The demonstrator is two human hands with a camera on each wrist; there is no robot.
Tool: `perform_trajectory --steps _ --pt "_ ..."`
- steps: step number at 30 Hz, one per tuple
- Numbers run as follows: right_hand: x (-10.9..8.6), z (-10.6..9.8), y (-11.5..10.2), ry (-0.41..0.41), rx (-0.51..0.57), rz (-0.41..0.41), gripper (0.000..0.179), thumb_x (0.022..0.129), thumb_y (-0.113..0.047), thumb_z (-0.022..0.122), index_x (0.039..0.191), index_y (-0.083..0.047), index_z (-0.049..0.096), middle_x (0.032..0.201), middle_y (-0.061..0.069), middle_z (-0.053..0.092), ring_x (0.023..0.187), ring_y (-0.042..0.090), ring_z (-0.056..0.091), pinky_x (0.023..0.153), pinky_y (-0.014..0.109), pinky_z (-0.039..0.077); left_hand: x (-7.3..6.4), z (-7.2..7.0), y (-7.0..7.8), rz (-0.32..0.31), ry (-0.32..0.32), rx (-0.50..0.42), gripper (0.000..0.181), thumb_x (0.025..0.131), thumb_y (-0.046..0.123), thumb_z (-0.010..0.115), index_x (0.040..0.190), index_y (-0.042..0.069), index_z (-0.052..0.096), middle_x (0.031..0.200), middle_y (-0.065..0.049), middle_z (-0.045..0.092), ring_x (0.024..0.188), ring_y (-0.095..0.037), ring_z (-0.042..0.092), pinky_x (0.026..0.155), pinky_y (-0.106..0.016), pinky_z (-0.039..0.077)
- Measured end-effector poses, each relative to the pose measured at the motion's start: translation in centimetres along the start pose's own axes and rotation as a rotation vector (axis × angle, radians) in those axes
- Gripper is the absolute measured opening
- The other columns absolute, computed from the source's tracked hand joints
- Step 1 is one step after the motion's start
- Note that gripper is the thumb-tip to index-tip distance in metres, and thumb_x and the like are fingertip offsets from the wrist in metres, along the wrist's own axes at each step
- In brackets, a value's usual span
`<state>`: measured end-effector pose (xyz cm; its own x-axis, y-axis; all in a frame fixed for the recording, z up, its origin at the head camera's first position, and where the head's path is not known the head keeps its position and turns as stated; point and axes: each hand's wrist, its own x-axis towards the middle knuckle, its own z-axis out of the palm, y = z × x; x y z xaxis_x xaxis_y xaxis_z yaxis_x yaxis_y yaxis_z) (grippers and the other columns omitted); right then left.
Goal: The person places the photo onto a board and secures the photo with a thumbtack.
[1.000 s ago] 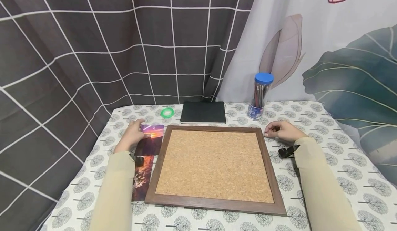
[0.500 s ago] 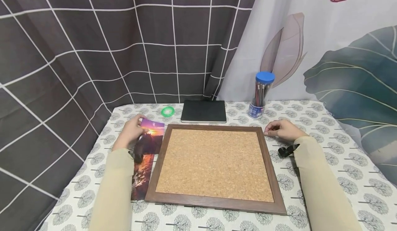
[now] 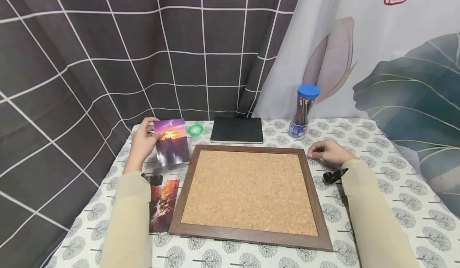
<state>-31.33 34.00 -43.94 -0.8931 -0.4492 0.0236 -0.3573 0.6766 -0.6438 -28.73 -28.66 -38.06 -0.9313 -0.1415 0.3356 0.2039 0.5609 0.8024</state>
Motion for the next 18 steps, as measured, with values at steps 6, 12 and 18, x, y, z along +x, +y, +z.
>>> perform_trajectory --steps 6,12,18 --pt "0.1 0.1 -0.7 0.077 -0.022 0.052 0.012 0.098 -0.019 0.067 0.096 -0.008 0.072 0.089 0.003 0.071 0.078 0.017 0.059 0.076 0.032 0.046 0.0 1.3 2.7 -0.008 -0.035 -0.233 0.047 0.090 -0.003 0.071 0.132 0.005 0.053 0.104 -0.015 0.062 0.077 -0.005 0.065 0.068 -0.022 0.056" --pt "0.1 0.3 -0.8 0.126 -0.011 0.115 0.016 0.098 -0.025 0.067 0.100 -0.010 0.073 0.096 0.008 0.071 0.074 0.021 0.058 0.067 0.034 0.048 -0.6 4.5 4.3 -0.046 -0.230 -0.294 0.051 0.088 -0.003 0.071 0.136 0.003 0.057 0.113 -0.019 0.062 0.082 -0.011 0.066 0.073 -0.027 0.058" --pt "0.4 0.2 -1.2 0.161 -0.027 0.077 0.018 0.099 -0.026 0.066 0.105 -0.010 0.073 0.097 0.009 0.072 0.079 0.025 0.063 0.069 0.035 0.050 -1.6 7.6 5.4 -0.125 -0.438 -0.268 0.050 0.086 -0.002 0.074 0.135 -0.001 0.059 0.108 -0.020 0.067 0.079 -0.017 0.067 0.073 -0.031 0.059"
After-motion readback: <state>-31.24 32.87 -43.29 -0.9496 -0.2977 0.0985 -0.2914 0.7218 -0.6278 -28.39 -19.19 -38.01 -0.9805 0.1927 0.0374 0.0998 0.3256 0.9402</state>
